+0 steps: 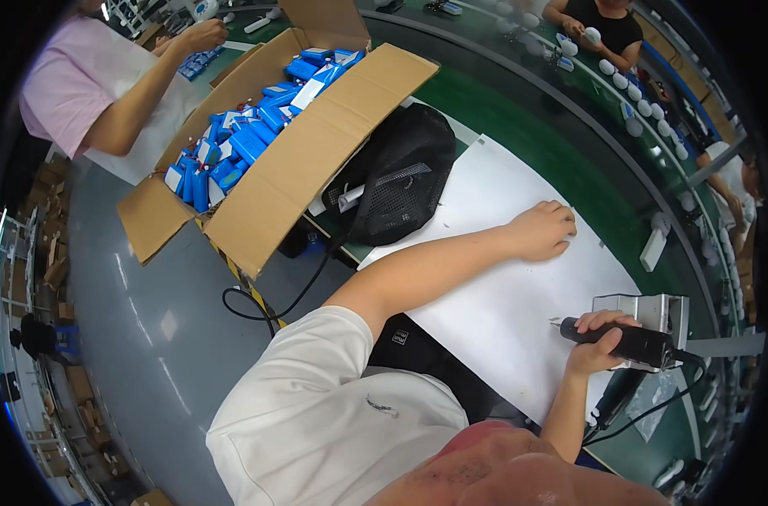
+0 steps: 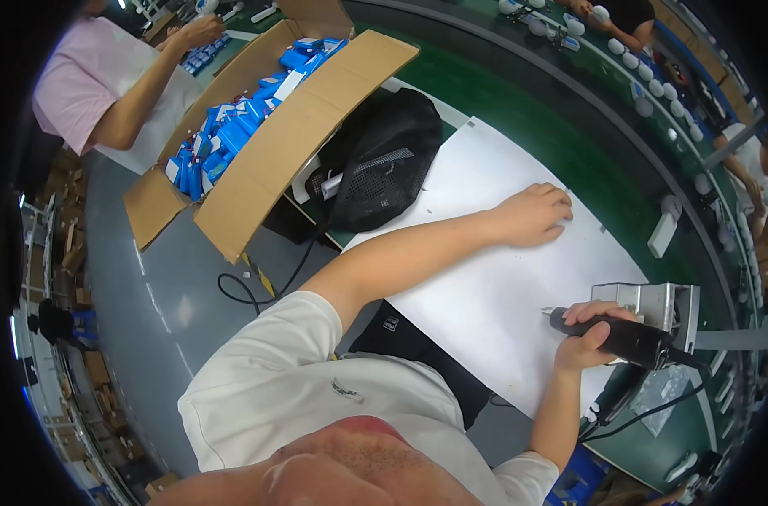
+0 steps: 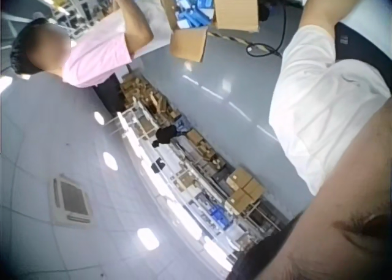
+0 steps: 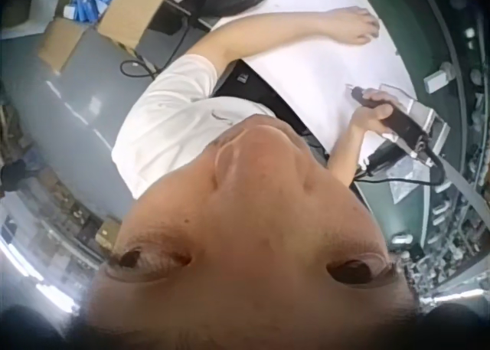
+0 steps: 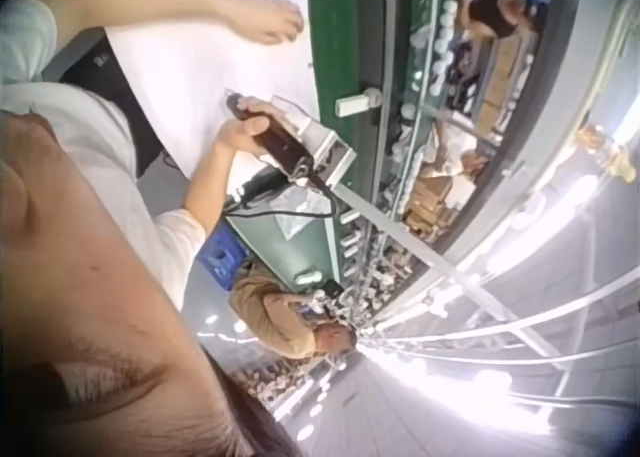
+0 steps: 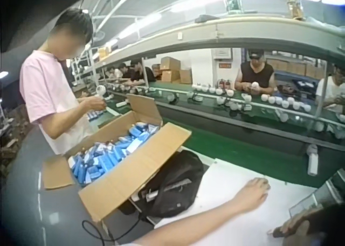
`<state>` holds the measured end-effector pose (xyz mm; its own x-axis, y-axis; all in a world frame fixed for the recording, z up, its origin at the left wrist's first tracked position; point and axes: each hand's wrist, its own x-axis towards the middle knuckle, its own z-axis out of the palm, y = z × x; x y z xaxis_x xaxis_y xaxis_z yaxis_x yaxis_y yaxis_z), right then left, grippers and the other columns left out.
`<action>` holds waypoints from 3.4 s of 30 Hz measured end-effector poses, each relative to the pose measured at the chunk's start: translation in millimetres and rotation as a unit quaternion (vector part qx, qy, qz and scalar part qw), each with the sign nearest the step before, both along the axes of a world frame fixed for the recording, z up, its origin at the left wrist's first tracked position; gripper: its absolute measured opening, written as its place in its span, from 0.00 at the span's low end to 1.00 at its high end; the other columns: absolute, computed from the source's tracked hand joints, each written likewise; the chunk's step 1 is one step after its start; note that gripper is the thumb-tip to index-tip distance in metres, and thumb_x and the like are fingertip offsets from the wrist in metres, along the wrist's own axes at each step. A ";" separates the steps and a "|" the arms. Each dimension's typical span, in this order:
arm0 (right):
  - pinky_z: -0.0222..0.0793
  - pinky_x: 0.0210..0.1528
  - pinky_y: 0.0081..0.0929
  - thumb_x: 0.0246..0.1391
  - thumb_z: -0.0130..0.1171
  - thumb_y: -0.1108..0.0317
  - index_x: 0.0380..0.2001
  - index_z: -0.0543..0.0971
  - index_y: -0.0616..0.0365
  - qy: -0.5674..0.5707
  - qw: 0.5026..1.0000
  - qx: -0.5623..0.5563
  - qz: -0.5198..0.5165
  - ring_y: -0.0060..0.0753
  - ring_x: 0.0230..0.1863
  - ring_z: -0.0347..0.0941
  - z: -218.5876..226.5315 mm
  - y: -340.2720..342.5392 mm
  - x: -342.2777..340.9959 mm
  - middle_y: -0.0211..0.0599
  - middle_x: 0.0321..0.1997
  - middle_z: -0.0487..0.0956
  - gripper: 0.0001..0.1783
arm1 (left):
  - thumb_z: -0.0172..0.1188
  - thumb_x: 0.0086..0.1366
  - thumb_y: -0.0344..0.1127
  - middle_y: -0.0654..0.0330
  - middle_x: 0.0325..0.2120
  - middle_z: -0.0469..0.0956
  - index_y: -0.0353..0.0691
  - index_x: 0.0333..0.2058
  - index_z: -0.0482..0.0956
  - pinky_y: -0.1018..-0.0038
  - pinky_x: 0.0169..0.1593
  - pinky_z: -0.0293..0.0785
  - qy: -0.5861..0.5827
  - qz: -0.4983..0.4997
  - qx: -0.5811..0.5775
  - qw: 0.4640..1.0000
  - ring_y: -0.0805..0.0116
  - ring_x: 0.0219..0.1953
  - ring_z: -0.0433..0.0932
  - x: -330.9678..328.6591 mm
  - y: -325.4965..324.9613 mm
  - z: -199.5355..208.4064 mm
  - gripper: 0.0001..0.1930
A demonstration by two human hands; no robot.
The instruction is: Secure components of an electronic housing using an electric screwdriver on an assembly line.
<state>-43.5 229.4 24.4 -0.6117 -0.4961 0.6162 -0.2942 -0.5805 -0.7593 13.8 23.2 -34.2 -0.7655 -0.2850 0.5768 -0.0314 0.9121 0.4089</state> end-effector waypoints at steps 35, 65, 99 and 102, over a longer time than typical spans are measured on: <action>0.61 0.19 0.21 0.59 0.54 0.57 0.40 0.65 0.50 -0.002 1.000 -0.010 0.028 0.24 0.16 0.60 -2.7 -2.9 1.7 0.32 0.21 0.67 0.13 | 0.54 0.59 0.35 0.56 0.47 0.74 0.39 0.40 0.80 0.65 0.59 0.62 -0.025 0.001 -0.002 1.000 0.55 0.52 0.69 3.8 -1.8 4.1 0.13; 0.61 0.17 0.21 0.57 0.56 0.53 0.39 0.63 0.51 0.014 1.000 -0.006 0.013 0.24 0.14 0.59 4.6 -7.6 5.4 0.32 0.19 0.67 0.18 | 0.57 0.56 0.38 0.44 0.52 0.67 0.42 0.44 0.78 0.56 0.47 0.64 -0.014 0.372 -0.042 0.927 0.44 0.50 0.64 -253.7 -54.3 5.5 0.17; 0.60 0.15 0.25 0.60 0.48 0.45 0.39 0.69 0.55 0.188 0.882 0.039 -0.430 0.27 0.12 0.61 39.2 11.0 -57.9 0.34 0.17 0.66 0.22 | 0.46 0.71 0.51 0.59 0.40 0.75 0.42 0.54 0.61 0.76 0.37 0.78 -0.070 -0.251 0.794 0.549 0.74 0.35 0.75 18.9 100.9 20.4 0.22; 0.60 0.15 0.26 0.60 0.46 0.44 0.39 0.69 0.54 0.149 0.929 0.008 -0.337 0.26 0.12 0.60 41.3 11.3 -49.0 0.34 0.16 0.66 0.23 | 0.44 0.71 0.53 0.59 0.40 0.75 0.43 0.55 0.61 0.76 0.38 0.78 -0.060 -0.242 0.803 0.542 0.74 0.36 0.75 19.3 97.6 21.5 0.23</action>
